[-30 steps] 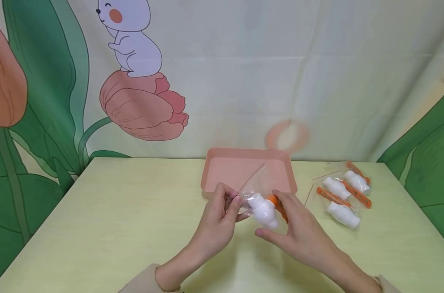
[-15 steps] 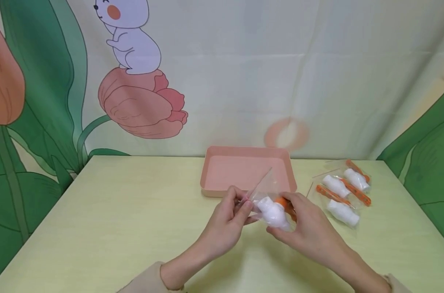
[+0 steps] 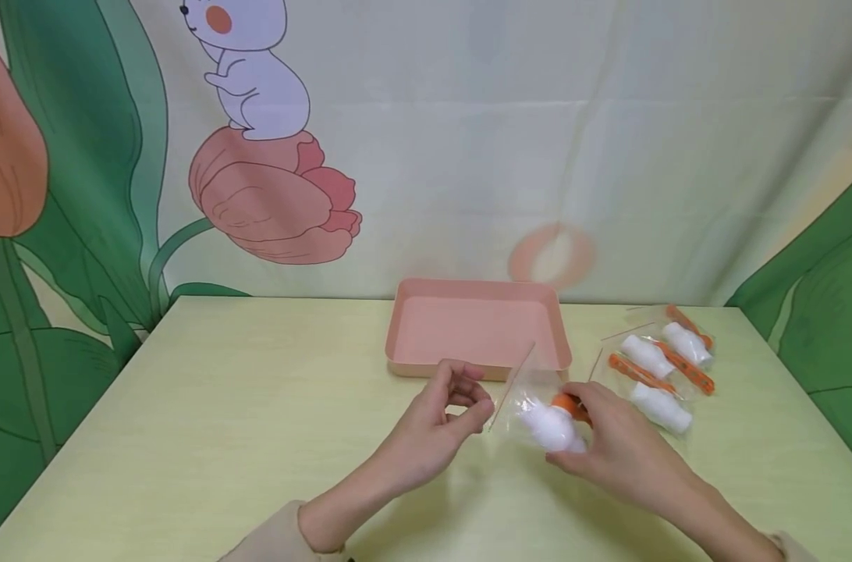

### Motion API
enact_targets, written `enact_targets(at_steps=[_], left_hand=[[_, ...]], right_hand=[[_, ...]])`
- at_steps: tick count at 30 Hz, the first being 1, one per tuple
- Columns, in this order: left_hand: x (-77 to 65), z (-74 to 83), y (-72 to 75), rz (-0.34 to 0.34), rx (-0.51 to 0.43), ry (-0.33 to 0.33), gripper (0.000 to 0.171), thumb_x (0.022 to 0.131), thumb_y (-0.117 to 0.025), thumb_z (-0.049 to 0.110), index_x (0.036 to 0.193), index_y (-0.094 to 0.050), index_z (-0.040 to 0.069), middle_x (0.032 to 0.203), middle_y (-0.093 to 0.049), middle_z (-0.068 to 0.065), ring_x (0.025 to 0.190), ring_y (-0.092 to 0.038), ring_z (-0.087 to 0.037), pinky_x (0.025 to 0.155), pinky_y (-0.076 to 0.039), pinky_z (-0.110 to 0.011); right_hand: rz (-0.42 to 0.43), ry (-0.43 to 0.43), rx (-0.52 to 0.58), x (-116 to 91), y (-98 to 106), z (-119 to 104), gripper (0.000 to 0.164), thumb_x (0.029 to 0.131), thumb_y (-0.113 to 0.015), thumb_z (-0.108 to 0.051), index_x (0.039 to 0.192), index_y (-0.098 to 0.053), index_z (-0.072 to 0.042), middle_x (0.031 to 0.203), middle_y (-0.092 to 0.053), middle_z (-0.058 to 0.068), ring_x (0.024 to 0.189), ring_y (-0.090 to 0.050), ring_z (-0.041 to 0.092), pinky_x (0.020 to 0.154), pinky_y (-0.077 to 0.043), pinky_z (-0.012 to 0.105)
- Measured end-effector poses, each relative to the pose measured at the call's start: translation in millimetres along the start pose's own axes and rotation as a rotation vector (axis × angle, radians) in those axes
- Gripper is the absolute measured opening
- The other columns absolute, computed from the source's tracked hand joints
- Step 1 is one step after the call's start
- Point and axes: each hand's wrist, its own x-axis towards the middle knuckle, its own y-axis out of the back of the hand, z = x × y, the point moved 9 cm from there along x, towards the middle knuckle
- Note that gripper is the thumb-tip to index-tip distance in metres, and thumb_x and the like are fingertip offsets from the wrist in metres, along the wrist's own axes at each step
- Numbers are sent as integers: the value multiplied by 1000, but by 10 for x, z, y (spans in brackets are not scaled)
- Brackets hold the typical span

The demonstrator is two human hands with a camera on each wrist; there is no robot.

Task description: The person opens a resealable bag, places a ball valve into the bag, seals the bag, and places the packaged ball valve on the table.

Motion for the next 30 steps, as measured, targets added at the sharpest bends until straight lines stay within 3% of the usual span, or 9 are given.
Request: enact_targets(at_steps=[11,19,25,30], left_hand=[[-11,-64,53,-35,96,13,27,104,-62,19,127,-54,8,115,-59,-4,110,-58,-19,90,-49,-36],[-59,-135,35,-108,306,-21,22,102,-63,20,123,-58,13,118,-56,6,116,-53,-18,96,-47,-42],[-66,-129,10,-143,379,-65,25,101,-64,17,125,-58,12,122,-57,1,116,-53,-19,101,-46,-42],[-70,-125,0,-170,414,-71,26,101,-64,18,126,-58,12,122,-57,1,115,-53,-18,101,-46,-39]], right_hand=[[-78,-44,-160,-94,48,378,66,63,-98,-15,118,-64,2,111,-68,6,100,-67,24,84,-56,45],[-93,-47,-242,-169,84,632,70,57,-101,-14,114,-63,4,103,-66,6,100,-61,31,87,-50,51],[-111,-61,-273,-204,100,727,64,59,-98,-13,111,-63,3,99,-63,5,96,-59,29,84,-51,50],[-135,-82,-294,-215,126,818,65,61,-96,-12,114,-63,6,106,-65,12,101,-61,34,88,-52,54]])
